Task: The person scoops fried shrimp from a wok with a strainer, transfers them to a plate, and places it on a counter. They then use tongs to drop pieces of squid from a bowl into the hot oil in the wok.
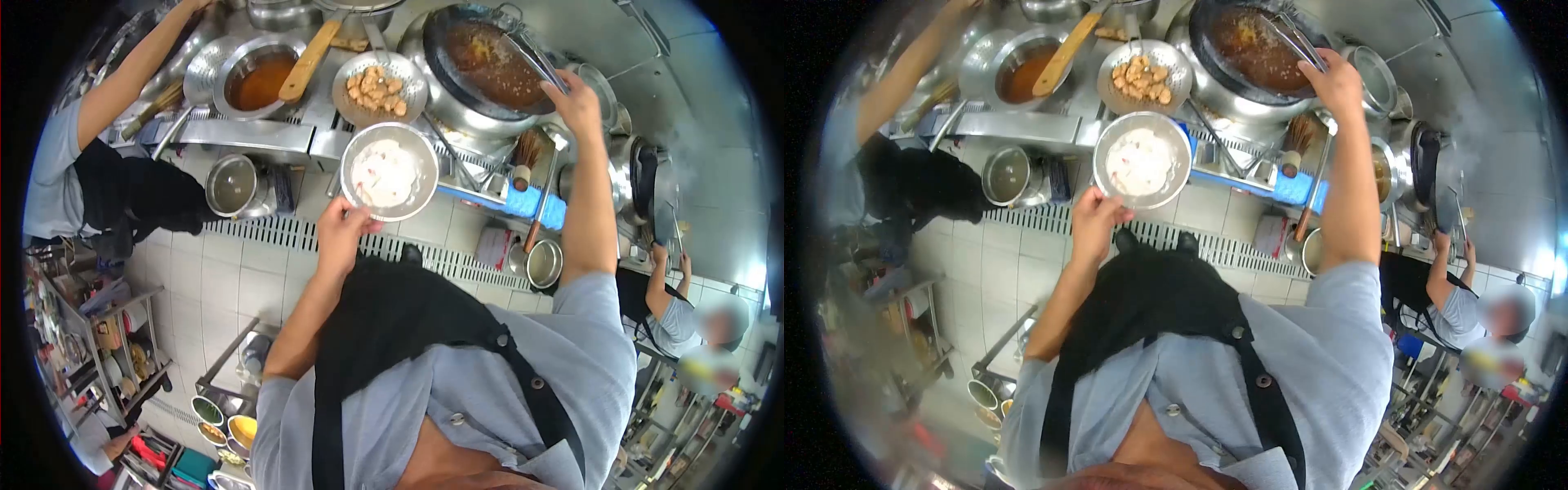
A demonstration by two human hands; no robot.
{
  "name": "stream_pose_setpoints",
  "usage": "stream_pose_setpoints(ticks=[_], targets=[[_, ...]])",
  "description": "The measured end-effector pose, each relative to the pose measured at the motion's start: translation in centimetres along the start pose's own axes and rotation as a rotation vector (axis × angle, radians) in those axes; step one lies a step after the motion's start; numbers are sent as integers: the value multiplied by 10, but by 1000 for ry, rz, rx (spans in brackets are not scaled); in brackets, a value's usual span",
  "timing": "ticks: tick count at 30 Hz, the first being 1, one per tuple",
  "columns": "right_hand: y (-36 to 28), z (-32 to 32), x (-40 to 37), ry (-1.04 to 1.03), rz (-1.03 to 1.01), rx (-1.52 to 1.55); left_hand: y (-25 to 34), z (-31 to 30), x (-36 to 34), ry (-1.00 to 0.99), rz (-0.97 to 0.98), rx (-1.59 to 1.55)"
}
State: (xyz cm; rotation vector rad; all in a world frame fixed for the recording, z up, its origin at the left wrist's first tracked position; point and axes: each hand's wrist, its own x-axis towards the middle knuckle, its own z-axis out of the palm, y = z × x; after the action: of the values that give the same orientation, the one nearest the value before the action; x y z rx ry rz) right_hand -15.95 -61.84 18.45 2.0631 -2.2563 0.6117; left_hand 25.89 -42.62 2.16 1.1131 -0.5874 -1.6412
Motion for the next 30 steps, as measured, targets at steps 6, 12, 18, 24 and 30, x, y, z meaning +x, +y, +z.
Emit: stream_pose_setpoints(ticks=[6, 12, 18, 24, 30], targets=[[-107, -52, -132, -441, -42, 218, 8, 21, 25, -104, 102, 32], [-108, -12, -150, -417, -216, 270, 13, 53, 52, -186, 185, 61], [-59, -58, -99, -419, -18, 437, -1, 79, 76, -116, 84, 11], [-44, 5, -71, -523, -296, 72, 1, 119, 88, -82, 148, 44], [11, -33, -7, -474, -188, 463, 0, 147, 124, 49, 159, 16]])
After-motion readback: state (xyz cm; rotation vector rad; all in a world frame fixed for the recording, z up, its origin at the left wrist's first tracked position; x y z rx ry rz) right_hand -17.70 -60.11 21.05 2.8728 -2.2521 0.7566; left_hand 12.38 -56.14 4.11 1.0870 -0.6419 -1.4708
